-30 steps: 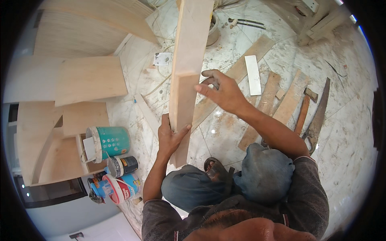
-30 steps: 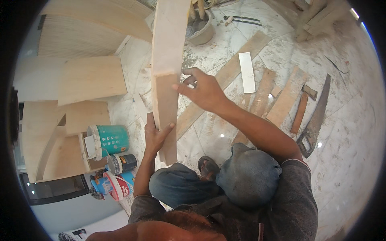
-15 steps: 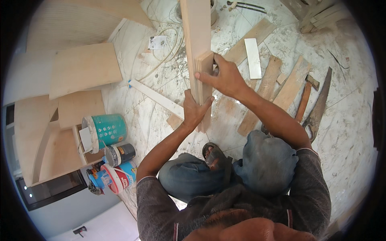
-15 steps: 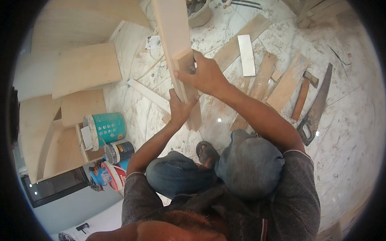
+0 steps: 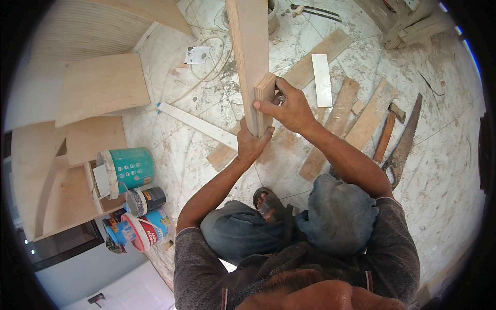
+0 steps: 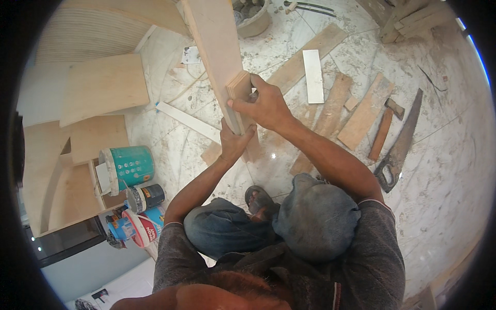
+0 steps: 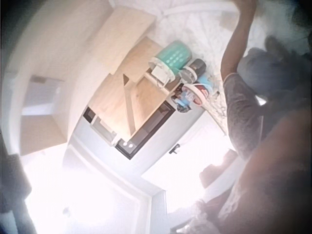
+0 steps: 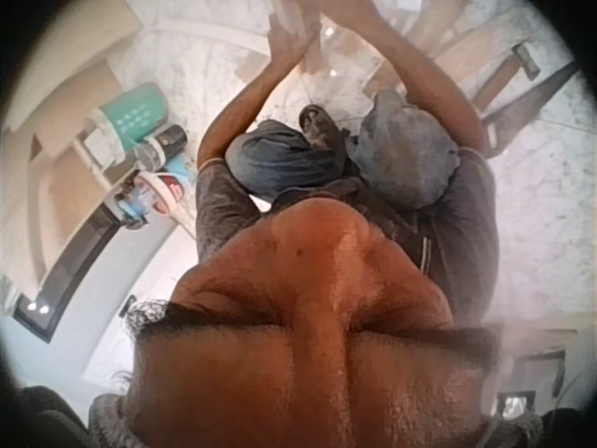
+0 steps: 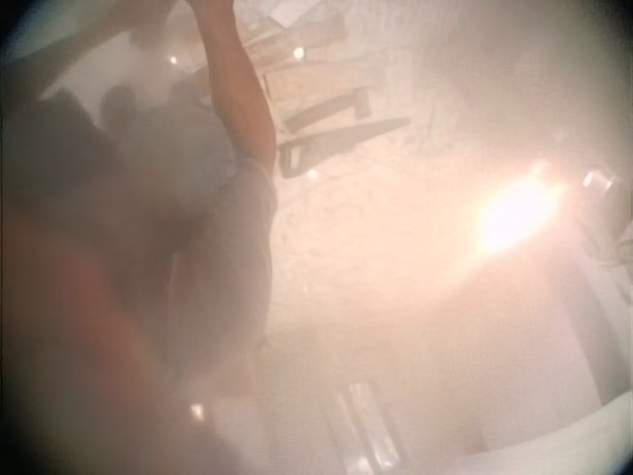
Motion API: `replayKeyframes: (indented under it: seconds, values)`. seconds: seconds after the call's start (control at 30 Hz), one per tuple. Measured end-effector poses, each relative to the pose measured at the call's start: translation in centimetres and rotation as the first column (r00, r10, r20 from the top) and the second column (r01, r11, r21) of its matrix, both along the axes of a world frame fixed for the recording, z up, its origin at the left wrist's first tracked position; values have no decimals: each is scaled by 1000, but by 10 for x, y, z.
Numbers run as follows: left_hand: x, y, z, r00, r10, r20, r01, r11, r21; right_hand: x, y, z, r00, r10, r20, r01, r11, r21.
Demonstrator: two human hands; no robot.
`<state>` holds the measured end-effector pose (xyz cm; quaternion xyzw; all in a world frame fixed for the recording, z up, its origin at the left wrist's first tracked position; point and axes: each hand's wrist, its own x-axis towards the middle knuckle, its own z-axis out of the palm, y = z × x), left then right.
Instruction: The person hammers a nail into two wood planks to join them. They then use a saw to cut through one of the planks while holding it down with their hand and foot.
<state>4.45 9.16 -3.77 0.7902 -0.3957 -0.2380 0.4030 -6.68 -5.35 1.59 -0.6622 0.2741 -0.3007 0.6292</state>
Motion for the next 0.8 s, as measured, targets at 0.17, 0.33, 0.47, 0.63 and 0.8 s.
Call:
replayKeyframes:
  seconds: [0.17, 0.33, 0.47, 0.63, 0.8]
  values:
    - [1, 11, 2, 997, 71, 39, -70, 997, -15, 2, 6, 9, 999, 39, 22, -38, 997, -60]
    - [13, 17, 32, 997, 64, 47, -61, 996, -58, 10, -1, 22, 993, 116, 17, -113, 987, -113]
    - [25, 27, 62, 999, -17, 43, 8, 979, 204, -4, -21, 23, 999, -5, -38, 1, 993, -118]
    - [40, 48, 89, 992, -124, 12, 116, 955, 273, -38, -31, 46, 970, 238, -42, -234, 969, 84]
    - [52, 54, 117, 986, -160, -39, 164, 931, 327, -53, -26, 60, 970, 93, 226, -102, 995, 25]
